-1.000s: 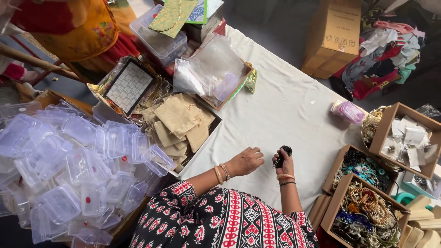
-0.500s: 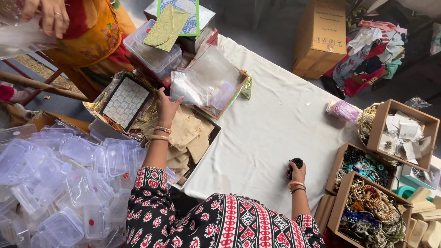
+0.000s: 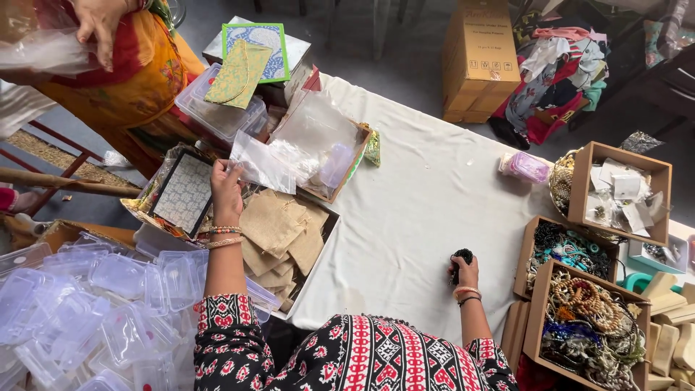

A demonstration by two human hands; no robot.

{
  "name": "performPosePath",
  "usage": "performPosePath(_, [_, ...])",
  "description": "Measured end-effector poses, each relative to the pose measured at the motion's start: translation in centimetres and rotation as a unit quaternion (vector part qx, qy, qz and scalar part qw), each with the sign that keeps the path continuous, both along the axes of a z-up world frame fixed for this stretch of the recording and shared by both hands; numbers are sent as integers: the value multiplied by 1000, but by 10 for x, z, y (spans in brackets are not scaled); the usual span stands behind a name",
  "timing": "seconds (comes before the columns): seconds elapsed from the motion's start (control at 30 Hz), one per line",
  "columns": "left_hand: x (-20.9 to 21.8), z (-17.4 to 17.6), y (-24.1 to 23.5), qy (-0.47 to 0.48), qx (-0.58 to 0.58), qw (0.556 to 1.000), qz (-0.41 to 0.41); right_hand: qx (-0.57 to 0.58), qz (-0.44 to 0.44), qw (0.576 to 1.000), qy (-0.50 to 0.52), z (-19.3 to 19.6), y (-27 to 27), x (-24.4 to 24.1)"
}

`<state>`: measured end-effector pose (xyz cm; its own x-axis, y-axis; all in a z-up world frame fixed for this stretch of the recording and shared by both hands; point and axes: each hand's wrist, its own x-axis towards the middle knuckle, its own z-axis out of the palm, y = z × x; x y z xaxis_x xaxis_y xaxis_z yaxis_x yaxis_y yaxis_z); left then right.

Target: The person sorts through various jewelry items, including necklaces and bracelets, on a table covered with a white cloth. They place selected items into small clear plastic bags and then transfer them into decorative drawstring pouches. The person ties the pouches and sets them aside, repeating the process with different jewelry pieces.

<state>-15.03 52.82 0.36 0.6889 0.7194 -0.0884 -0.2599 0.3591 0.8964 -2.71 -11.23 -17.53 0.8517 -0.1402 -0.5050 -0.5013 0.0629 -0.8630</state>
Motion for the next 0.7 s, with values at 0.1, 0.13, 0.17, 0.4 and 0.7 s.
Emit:
performPosePath(0.1, [7, 4, -12, 46, 99, 994, -23, -4, -14, 1000, -10, 20, 19, -9])
performPosePath(0.13, [9, -6, -11, 45, 100, 994, -24, -3, -15, 1000, -10, 26, 27, -9])
performPosePath(0.17, [10, -15, -9, 105, 127, 986, 4, 16, 1, 1000, -20, 32, 37, -9])
performPosePath(0.4, [25, -79, -4, 105, 93, 990, -10, 28, 177, 976, -123, 111, 143, 1])
performPosePath(0.7, [68, -61, -28, 73, 128, 989, 11, -23, 424, 772, -472, 195, 339, 22])
